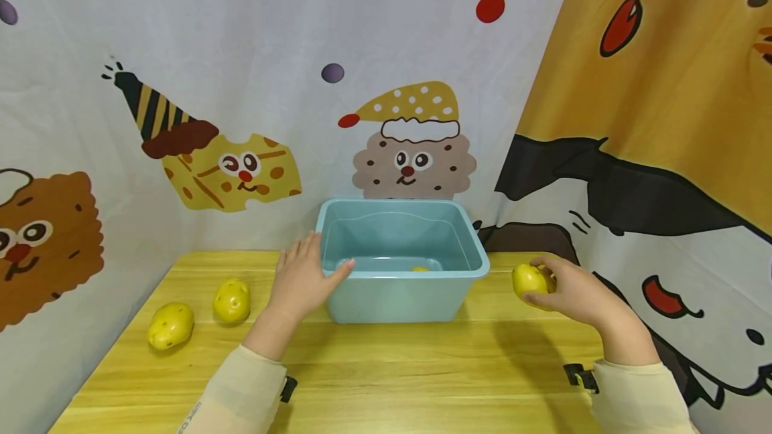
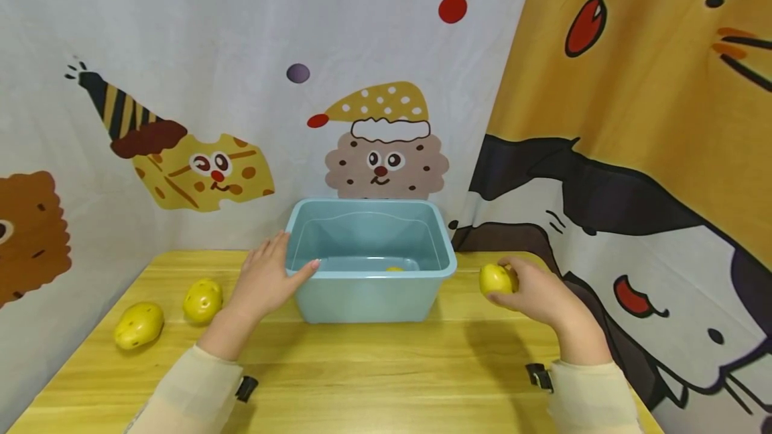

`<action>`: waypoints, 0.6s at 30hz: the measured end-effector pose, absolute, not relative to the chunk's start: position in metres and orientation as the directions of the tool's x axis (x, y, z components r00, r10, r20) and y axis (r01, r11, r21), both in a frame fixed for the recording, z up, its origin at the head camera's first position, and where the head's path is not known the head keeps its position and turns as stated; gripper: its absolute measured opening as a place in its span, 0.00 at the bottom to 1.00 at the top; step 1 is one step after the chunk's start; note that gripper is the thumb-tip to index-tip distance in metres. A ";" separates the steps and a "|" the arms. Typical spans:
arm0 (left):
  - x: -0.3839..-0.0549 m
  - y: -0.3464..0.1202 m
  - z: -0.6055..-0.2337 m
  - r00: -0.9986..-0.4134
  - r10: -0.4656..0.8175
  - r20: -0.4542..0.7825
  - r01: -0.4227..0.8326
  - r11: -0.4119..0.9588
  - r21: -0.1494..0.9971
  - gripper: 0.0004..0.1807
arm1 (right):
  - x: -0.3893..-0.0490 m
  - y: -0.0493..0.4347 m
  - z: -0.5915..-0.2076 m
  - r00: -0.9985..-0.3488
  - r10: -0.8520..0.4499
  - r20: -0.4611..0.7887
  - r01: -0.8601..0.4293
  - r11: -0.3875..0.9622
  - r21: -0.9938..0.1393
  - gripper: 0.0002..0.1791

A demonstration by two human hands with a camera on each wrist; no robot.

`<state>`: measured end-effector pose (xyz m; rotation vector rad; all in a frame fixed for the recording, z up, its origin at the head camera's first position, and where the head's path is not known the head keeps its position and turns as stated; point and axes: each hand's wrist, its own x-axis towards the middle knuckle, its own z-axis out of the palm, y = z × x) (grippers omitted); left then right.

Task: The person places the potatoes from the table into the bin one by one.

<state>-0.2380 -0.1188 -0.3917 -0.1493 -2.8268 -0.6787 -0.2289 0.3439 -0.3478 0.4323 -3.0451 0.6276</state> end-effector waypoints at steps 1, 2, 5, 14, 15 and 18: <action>-0.238 -0.119 -0.392 -0.969 0.044 0.242 0.149 0.887 0.436 0.59 | -0.229 0.343 -0.346 -0.961 -0.270 0.060 -0.272 0.882 -0.384 0.42; -0.238 -0.119 -0.392 -0.970 0.043 0.239 0.147 0.887 0.438 0.58 | -0.228 0.342 -0.345 -0.961 -0.270 0.063 -0.273 0.883 -0.382 0.43; -0.238 -0.119 -0.391 -0.970 0.042 0.238 0.147 0.885 0.442 0.57 | -0.227 0.339 -0.342 -0.960 -0.271 0.069 -0.276 0.885 -0.374 0.42; -0.237 -0.119 -0.393 -0.970 0.044 0.239 0.149 0.885 0.440 0.59 | -0.226 0.332 -0.334 -0.958 -0.275 0.087 -0.287 0.884 -0.368 0.42; -0.237 -0.119 -0.392 -0.970 0.045 0.240 0.150 0.885 0.442 0.59 | -0.226 0.331 -0.333 -0.958 -0.273 0.089 -0.287 0.885 -0.367 0.42; -0.237 -0.119 -0.391 -0.969 0.045 0.242 0.153 0.881 0.448 0.57 | -0.226 0.328 -0.330 -0.956 -0.277 0.097 -0.293 0.884 -0.363 0.43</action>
